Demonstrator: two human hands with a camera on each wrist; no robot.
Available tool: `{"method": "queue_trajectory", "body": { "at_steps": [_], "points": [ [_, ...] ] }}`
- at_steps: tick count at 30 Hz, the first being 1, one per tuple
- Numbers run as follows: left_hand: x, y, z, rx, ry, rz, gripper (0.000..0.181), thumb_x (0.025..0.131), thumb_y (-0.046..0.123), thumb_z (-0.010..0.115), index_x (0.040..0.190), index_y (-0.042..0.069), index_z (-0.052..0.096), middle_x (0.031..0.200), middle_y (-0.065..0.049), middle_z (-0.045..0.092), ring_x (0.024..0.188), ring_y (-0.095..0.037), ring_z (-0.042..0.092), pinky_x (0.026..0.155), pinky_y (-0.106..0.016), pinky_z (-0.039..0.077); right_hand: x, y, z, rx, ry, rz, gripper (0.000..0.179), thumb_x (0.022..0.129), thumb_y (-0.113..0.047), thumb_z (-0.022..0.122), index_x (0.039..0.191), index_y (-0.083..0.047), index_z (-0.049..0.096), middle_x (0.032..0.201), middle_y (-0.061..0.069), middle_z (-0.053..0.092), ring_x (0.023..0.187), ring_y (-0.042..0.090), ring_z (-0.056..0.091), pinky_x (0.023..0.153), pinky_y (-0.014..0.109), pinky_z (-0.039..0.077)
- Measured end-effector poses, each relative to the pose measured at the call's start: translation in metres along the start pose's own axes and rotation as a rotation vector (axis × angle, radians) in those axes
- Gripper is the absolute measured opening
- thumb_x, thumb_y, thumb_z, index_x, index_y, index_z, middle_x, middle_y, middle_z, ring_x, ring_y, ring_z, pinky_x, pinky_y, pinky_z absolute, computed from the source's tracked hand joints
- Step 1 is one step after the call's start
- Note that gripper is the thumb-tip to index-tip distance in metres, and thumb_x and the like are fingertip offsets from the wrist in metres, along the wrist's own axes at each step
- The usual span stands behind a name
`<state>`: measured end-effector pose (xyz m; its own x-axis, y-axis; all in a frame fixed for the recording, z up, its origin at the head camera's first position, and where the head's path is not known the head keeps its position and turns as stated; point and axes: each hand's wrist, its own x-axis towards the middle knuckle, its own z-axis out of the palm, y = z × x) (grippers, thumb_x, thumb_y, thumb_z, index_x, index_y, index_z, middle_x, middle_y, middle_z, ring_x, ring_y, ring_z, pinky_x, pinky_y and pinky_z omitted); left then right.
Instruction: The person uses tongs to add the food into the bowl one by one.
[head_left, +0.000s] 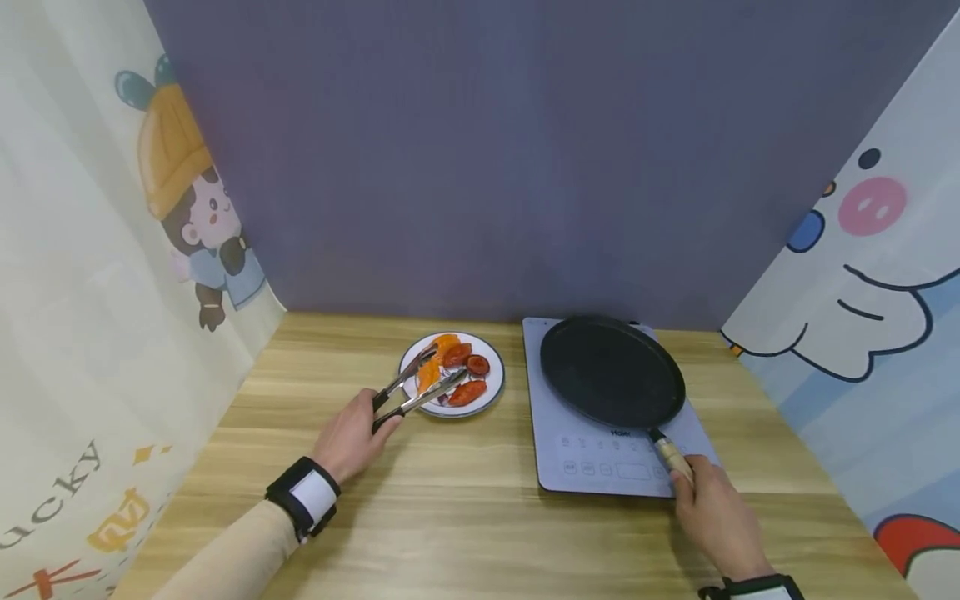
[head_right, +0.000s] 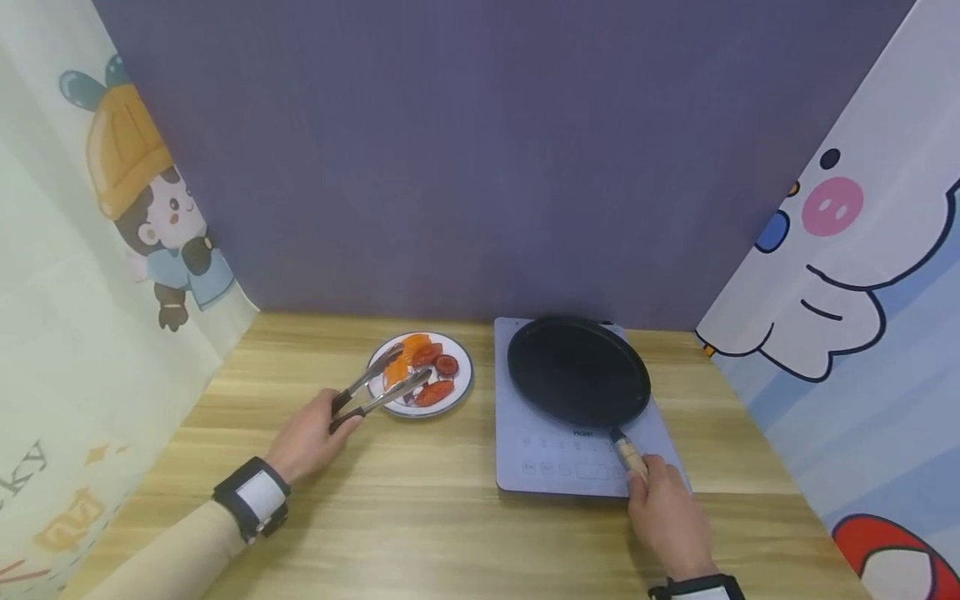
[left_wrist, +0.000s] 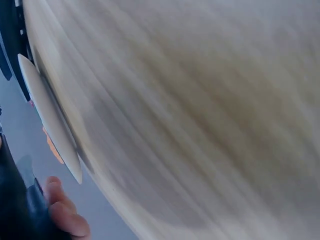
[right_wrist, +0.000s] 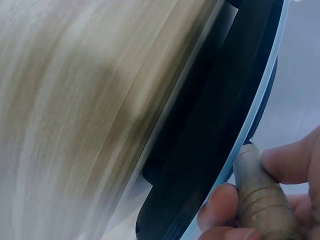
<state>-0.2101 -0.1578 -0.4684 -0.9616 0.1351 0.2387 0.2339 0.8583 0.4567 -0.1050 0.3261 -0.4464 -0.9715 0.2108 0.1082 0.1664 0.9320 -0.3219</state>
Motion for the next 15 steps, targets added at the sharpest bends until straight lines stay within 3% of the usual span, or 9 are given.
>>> {"method": "queue_trajectory", "body": {
  "at_steps": [7,12,15],
  "points": [
    [-0.0009,0.0031,-0.0027,0.052,-0.04,-0.019,0.061,0.087,0.056,0.06,0.118,0.005,0.053,0.077,-0.004,0.054,0.062,-0.017,0.05,0.049,-0.032,0.038,-0.002,0.0,0.0029,0.008,0.003,-0.014,0.035,0.095,-0.015,0.053,0.118,0.011,0.047,0.089,0.021,0.054,0.072,0.029,0.053,0.057,0.046,0.042],
    [-0.0004,0.0055,-0.004,0.075,-0.053,-0.012,0.07,0.087,0.06,0.058,0.132,0.009,0.048,0.093,-0.011,0.063,0.069,-0.019,0.056,0.053,-0.034,0.042,-0.0012,0.0,0.0028,0.006,0.005,-0.014,0.034,0.095,-0.015,0.053,0.118,0.01,0.047,0.09,0.021,0.054,0.073,0.029,0.053,0.058,0.047,0.042],
    [0.0004,0.0066,-0.0043,0.076,-0.045,0.002,0.068,0.087,0.059,0.058,0.133,0.009,0.049,0.095,-0.011,0.064,0.071,-0.019,0.057,0.055,-0.034,0.043,-0.0006,-0.0003,0.0019,0.007,-0.009,-0.005,0.034,0.095,-0.015,0.053,0.118,0.01,0.047,0.089,0.02,0.053,0.073,0.029,0.052,0.058,0.045,0.042]
  ]
}}
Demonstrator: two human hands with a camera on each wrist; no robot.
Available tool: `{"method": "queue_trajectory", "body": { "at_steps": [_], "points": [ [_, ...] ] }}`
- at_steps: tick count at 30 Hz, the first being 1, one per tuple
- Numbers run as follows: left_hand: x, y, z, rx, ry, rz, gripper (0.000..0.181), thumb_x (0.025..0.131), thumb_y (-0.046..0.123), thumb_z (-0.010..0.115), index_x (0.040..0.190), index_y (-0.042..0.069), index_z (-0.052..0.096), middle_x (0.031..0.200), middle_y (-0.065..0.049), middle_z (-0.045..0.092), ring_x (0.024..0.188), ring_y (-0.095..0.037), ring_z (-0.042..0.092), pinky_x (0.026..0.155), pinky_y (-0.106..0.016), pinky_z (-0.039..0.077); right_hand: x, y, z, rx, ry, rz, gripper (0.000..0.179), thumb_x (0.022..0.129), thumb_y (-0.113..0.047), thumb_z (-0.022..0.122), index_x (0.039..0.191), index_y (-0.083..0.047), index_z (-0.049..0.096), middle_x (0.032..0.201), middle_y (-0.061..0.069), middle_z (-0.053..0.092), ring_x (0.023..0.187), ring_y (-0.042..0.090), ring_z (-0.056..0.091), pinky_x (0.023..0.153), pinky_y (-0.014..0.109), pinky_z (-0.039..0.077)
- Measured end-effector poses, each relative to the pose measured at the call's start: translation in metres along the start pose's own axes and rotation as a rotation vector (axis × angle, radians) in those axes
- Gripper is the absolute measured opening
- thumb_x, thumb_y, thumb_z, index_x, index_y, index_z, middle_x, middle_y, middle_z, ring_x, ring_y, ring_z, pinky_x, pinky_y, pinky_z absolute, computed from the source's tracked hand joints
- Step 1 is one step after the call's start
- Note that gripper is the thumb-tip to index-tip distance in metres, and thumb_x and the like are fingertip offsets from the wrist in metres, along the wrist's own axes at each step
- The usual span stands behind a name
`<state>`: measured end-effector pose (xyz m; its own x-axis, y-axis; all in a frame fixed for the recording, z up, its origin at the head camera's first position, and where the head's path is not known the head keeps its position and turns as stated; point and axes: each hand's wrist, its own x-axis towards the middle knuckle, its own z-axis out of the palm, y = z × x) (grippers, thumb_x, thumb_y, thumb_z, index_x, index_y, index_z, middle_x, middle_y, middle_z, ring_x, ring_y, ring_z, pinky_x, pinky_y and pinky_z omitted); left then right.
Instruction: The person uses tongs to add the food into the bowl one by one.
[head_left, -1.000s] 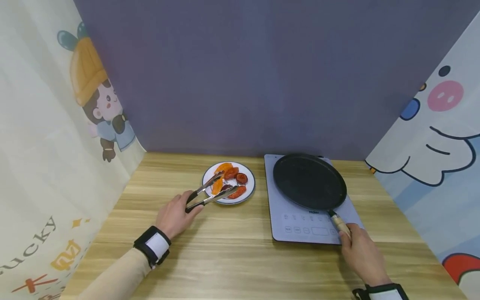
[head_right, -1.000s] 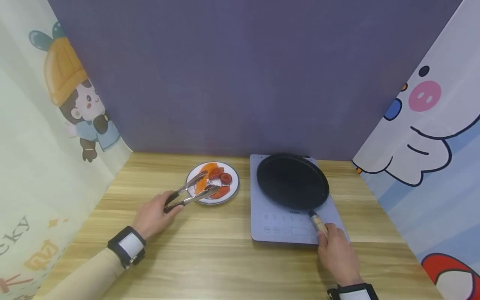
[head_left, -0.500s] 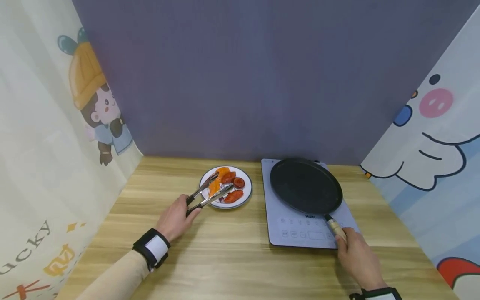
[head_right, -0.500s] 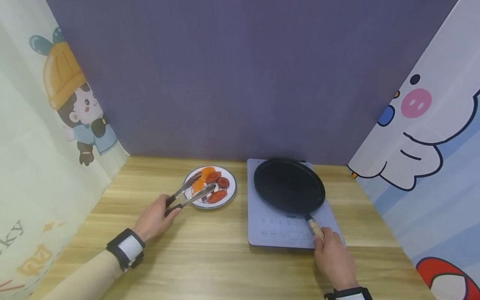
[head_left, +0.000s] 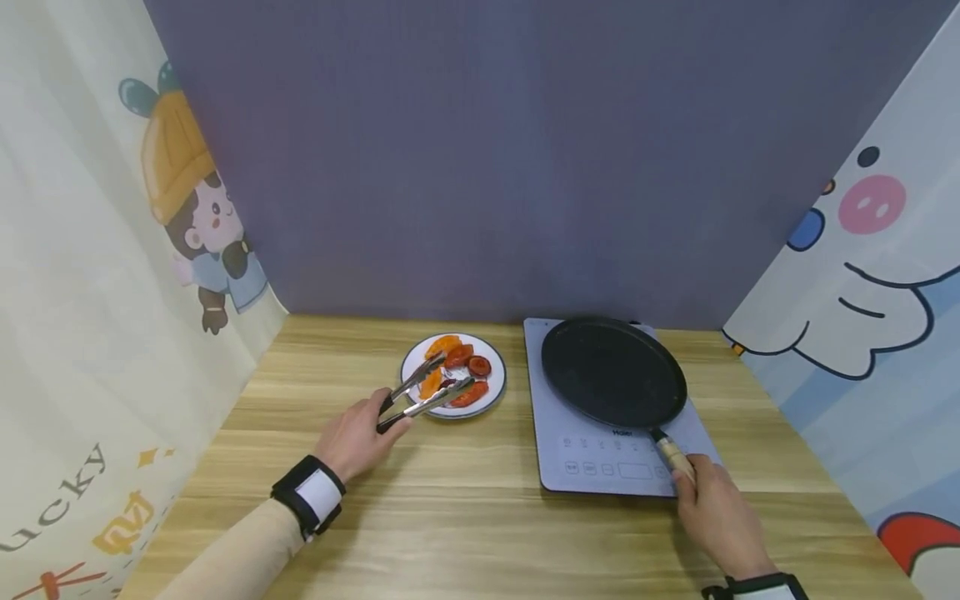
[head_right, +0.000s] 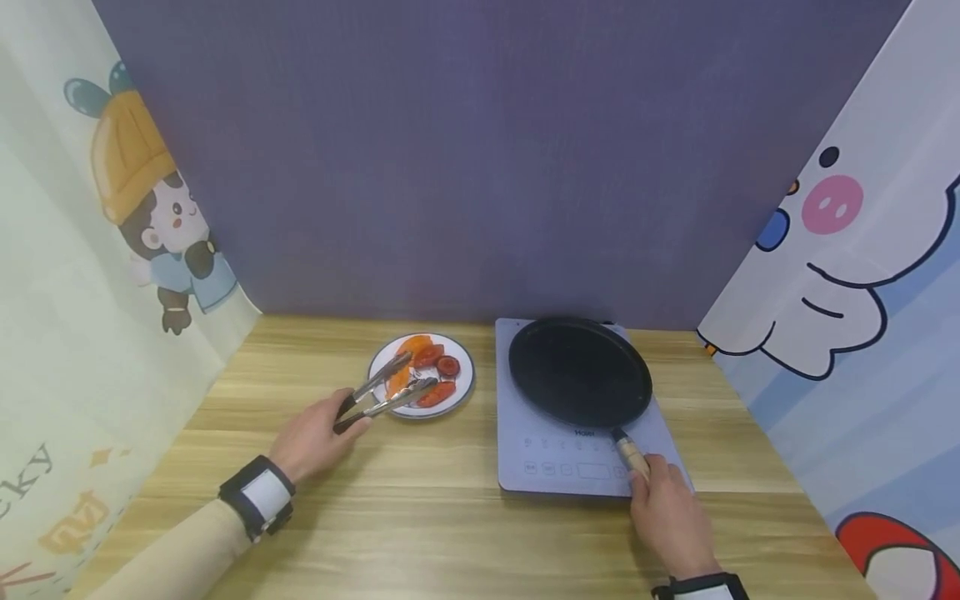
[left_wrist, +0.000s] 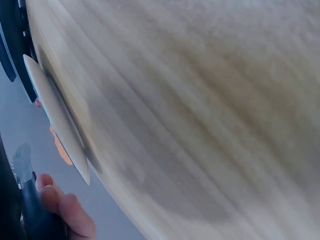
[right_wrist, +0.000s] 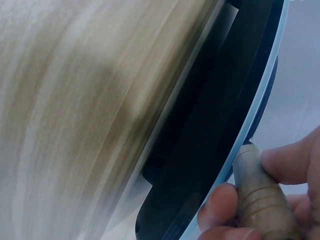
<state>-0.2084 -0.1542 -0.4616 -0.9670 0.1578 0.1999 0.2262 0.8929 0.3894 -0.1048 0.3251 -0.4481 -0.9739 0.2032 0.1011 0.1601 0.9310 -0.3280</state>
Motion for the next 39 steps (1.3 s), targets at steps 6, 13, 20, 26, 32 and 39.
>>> {"method": "queue_trajectory", "body": {
  "at_steps": [6,13,20,26,32,39],
  "points": [
    [0.004,0.003,0.001,-0.032,0.026,0.036,0.048,0.088,0.046,0.066,0.108,0.003,0.056,0.078,-0.003,0.055,0.062,-0.016,0.051,0.051,-0.033,0.04,0.001,-0.001,-0.001,-0.01,-0.031,0.025,0.036,0.096,-0.015,0.053,0.12,0.011,0.046,0.089,0.019,0.052,0.072,0.027,0.049,0.057,0.042,0.04],
    [0.008,0.007,0.002,0.04,0.028,0.112,0.049,0.089,0.037,0.066,0.114,-0.003,0.055,0.086,-0.009,0.058,0.071,-0.021,0.055,0.06,-0.039,0.048,0.001,-0.001,0.001,-0.006,-0.017,0.026,0.036,0.095,-0.014,0.053,0.12,0.011,0.046,0.089,0.019,0.052,0.072,0.027,0.049,0.056,0.041,0.039],
    [0.01,0.013,0.004,0.13,0.051,0.168,0.044,0.092,0.037,0.062,0.109,-0.003,0.056,0.081,-0.009,0.052,0.065,-0.019,0.05,0.055,-0.037,0.045,0.0,0.0,0.0,-0.007,-0.028,0.033,0.037,0.096,-0.014,0.052,0.121,0.011,0.045,0.085,0.015,0.051,0.068,0.024,0.048,0.052,0.035,0.036],
    [0.014,0.018,0.004,0.203,0.084,0.158,0.048,0.094,0.042,0.057,0.105,-0.005,0.056,0.074,-0.008,0.048,0.059,-0.02,0.048,0.049,-0.037,0.044,0.001,0.0,-0.001,-0.006,-0.012,0.013,0.037,0.096,-0.014,0.052,0.121,0.012,0.045,0.085,0.015,0.05,0.068,0.024,0.048,0.051,0.035,0.035],
    [0.017,0.021,0.002,0.219,0.048,0.153,0.053,0.093,0.045,0.058,0.108,-0.006,0.056,0.077,-0.009,0.051,0.061,-0.021,0.05,0.052,-0.038,0.046,0.002,-0.001,0.0,-0.009,-0.014,0.015,0.038,0.096,-0.014,0.053,0.122,0.012,0.045,0.087,0.017,0.052,0.069,0.025,0.049,0.053,0.037,0.038],
    [0.025,0.026,0.0,0.255,0.029,0.174,0.047,0.092,0.043,0.06,0.099,-0.004,0.055,0.074,-0.009,0.05,0.06,-0.022,0.051,0.051,-0.04,0.047,0.003,0.0,-0.004,0.035,-0.055,0.013,0.038,0.096,-0.012,0.052,0.124,0.013,0.044,0.086,0.017,0.05,0.069,0.024,0.049,0.053,0.034,0.037]
  ]
}}
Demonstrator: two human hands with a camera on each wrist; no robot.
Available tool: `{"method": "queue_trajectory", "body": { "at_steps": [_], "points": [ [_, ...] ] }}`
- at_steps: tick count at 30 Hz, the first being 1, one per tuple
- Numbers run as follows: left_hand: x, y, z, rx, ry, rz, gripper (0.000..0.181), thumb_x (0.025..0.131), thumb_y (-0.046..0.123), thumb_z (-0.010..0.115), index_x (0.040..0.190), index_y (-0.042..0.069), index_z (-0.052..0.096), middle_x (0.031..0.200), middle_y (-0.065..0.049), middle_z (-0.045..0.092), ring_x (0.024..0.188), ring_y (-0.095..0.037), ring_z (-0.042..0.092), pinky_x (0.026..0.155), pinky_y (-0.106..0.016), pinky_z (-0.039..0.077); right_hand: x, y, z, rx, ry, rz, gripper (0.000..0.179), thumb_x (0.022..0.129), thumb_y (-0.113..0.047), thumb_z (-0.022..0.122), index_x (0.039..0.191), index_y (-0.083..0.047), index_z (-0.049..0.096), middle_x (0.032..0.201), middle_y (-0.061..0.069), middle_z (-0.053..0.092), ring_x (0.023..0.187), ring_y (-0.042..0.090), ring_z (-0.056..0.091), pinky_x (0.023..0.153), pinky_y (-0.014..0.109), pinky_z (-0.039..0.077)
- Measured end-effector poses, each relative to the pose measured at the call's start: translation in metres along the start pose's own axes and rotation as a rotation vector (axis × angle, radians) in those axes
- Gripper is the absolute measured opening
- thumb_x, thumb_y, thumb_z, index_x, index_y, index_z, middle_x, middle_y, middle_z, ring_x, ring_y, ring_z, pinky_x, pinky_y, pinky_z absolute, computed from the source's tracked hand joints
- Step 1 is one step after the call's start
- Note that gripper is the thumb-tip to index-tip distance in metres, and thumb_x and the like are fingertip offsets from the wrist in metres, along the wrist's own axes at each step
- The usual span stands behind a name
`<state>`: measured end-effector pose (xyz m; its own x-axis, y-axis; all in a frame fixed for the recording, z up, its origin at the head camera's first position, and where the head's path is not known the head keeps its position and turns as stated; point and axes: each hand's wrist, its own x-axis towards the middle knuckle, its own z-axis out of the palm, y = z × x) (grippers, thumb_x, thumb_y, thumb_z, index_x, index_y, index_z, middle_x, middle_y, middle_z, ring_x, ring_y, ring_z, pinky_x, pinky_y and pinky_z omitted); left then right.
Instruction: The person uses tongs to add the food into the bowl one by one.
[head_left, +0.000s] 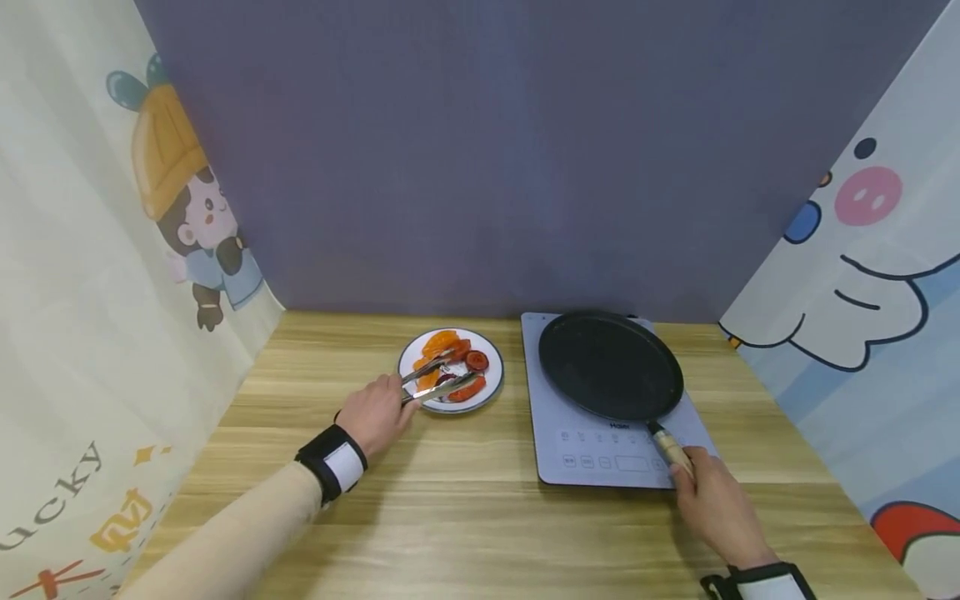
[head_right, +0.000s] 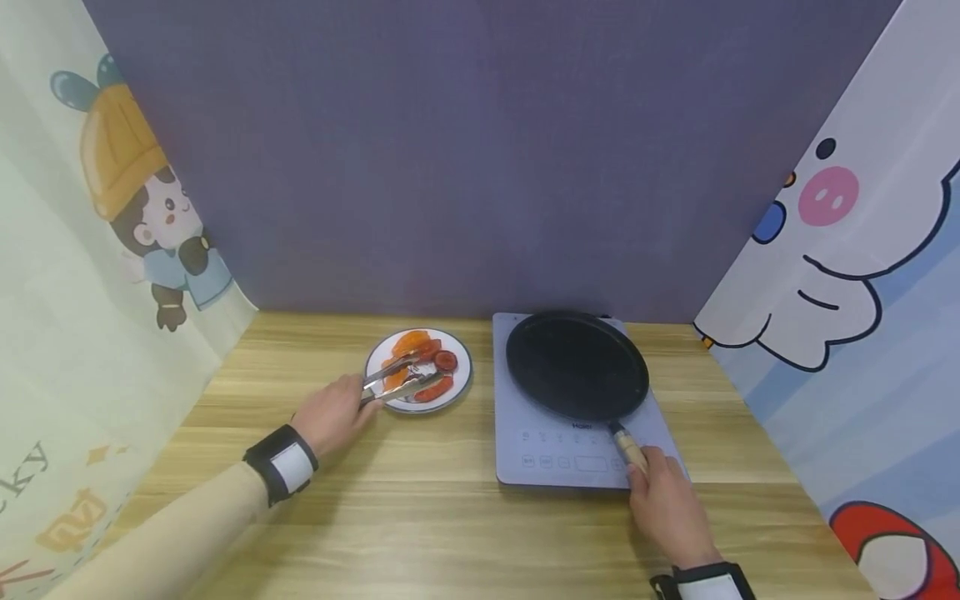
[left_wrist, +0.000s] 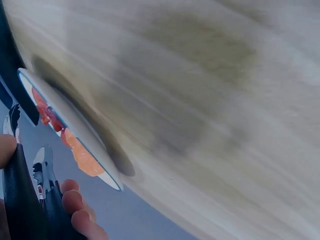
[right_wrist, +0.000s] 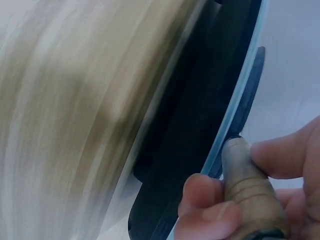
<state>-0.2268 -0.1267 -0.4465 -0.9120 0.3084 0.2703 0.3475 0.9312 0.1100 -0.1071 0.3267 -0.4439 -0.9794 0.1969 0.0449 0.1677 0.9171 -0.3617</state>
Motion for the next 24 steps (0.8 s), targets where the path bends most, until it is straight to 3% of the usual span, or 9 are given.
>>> {"method": "queue_trajectory", "body": {
  "at_steps": [11,24],
  "points": [
    [0.021,0.01,-0.002,0.017,-0.041,0.016,0.041,0.091,0.041,0.063,0.091,0.001,0.055,0.07,-0.006,0.048,0.058,-0.021,0.052,0.048,-0.04,0.046,0.0,0.0,-0.005,0.079,-0.073,0.031,0.038,0.098,-0.012,0.048,0.125,0.015,0.039,0.082,0.014,0.049,0.064,0.022,0.048,0.051,0.033,0.037],
    [0.038,0.021,0.008,0.044,-0.051,-0.004,0.046,0.09,0.043,0.064,0.098,-0.002,0.059,0.074,-0.011,0.054,0.068,-0.028,0.06,0.056,-0.046,0.051,-0.003,0.0,-0.006,0.079,-0.042,-0.003,0.03,0.097,-0.01,0.05,0.118,0.011,0.043,0.077,0.011,0.046,0.061,0.02,0.045,0.049,0.033,0.035]
  ]
}}
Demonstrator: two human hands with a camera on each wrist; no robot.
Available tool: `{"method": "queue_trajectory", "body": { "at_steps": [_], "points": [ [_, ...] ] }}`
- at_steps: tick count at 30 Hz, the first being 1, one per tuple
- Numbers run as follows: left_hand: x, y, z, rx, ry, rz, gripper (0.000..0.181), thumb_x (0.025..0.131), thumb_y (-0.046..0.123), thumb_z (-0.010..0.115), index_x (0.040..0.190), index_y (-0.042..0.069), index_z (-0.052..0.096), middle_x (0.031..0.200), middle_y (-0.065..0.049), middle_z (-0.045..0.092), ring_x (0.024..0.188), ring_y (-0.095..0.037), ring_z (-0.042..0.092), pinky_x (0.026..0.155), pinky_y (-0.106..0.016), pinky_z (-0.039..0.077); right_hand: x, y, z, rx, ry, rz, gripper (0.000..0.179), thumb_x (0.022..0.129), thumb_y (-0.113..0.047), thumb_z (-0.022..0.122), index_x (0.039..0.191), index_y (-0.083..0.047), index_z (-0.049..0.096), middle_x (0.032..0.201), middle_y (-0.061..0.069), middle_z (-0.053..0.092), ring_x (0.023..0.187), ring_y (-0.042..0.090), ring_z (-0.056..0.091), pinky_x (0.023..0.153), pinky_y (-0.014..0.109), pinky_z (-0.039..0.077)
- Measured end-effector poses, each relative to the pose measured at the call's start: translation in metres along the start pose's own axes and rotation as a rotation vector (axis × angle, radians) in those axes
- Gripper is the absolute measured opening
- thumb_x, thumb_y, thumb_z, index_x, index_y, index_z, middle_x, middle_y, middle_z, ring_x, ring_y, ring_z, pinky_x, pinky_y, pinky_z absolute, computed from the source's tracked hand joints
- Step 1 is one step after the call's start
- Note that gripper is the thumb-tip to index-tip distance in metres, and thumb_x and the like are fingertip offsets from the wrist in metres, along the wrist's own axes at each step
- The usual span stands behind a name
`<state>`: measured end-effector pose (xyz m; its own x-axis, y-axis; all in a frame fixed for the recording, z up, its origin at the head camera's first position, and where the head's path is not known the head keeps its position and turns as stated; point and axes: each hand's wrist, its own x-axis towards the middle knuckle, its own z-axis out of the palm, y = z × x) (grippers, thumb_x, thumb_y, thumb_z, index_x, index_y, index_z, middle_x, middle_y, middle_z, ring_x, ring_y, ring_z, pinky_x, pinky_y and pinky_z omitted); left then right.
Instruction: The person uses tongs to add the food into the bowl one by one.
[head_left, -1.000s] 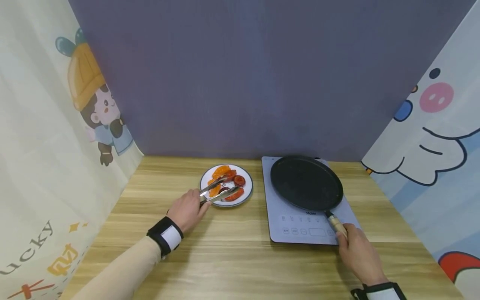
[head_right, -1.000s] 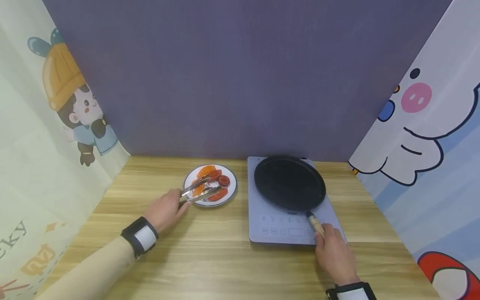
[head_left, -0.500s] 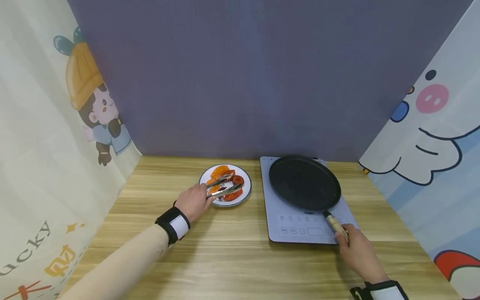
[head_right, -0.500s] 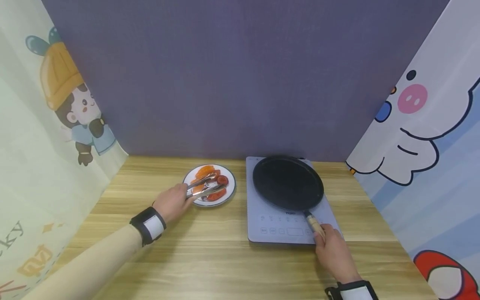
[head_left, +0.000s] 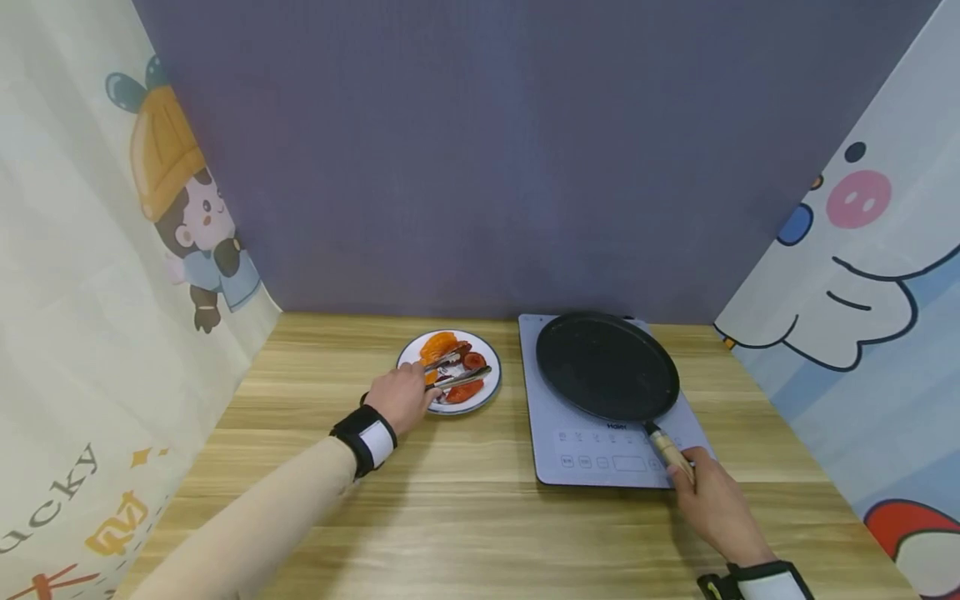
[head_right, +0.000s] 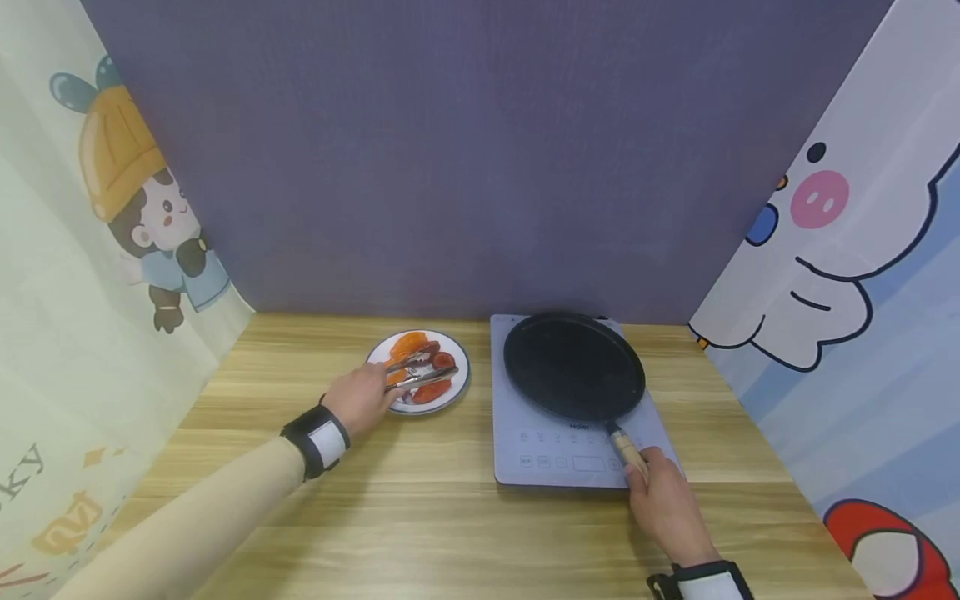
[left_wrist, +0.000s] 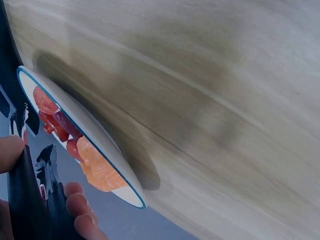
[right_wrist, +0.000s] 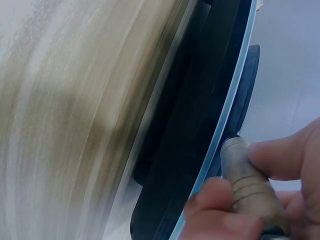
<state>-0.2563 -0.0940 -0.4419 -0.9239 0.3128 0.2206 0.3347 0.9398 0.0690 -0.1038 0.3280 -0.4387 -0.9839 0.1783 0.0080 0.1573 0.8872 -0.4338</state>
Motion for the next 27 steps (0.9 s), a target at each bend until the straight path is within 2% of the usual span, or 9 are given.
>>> {"method": "queue_trajectory", "body": {
  "at_steps": [5,10,14,27],
  "points": [
    [0.003,0.001,0.006,0.02,-0.006,-0.009,0.05,0.09,0.043,0.064,0.104,-0.004,0.059,0.077,-0.012,0.055,0.069,-0.029,0.06,0.057,-0.045,0.052,-0.001,0.0,0.002,0.006,0.011,-0.013,0.029,0.096,-0.01,0.05,0.117,0.01,0.044,0.076,0.01,0.047,0.059,0.02,0.045,0.049,0.032,0.035],
    [0.008,0.004,0.01,0.03,0.009,-0.022,0.048,0.089,0.044,0.064,0.097,-0.003,0.059,0.076,-0.012,0.055,0.066,-0.029,0.061,0.056,-0.046,0.051,0.0,0.0,0.002,0.003,0.018,-0.005,0.029,0.097,-0.01,0.05,0.117,0.01,0.044,0.078,0.012,0.047,0.061,0.021,0.046,0.049,0.032,0.035],
    [0.011,0.009,0.008,0.026,0.001,-0.025,0.045,0.089,0.043,0.065,0.092,-0.002,0.06,0.076,-0.012,0.056,0.067,-0.029,0.061,0.056,-0.045,0.051,0.001,0.0,0.002,-0.004,0.01,0.014,0.03,0.097,-0.01,0.049,0.118,0.011,0.043,0.079,0.013,0.047,0.063,0.021,0.046,0.049,0.033,0.035],
    [0.016,0.024,0.001,-0.014,-0.06,-0.099,0.046,0.089,0.041,0.066,0.096,-0.004,0.063,0.079,-0.014,0.059,0.071,-0.033,0.063,0.06,-0.047,0.052,0.003,0.001,0.004,-0.017,0.007,0.029,0.031,0.097,-0.011,0.05,0.119,0.011,0.043,0.085,0.016,0.049,0.067,0.023,0.048,0.052,0.033,0.036]
  ]
}}
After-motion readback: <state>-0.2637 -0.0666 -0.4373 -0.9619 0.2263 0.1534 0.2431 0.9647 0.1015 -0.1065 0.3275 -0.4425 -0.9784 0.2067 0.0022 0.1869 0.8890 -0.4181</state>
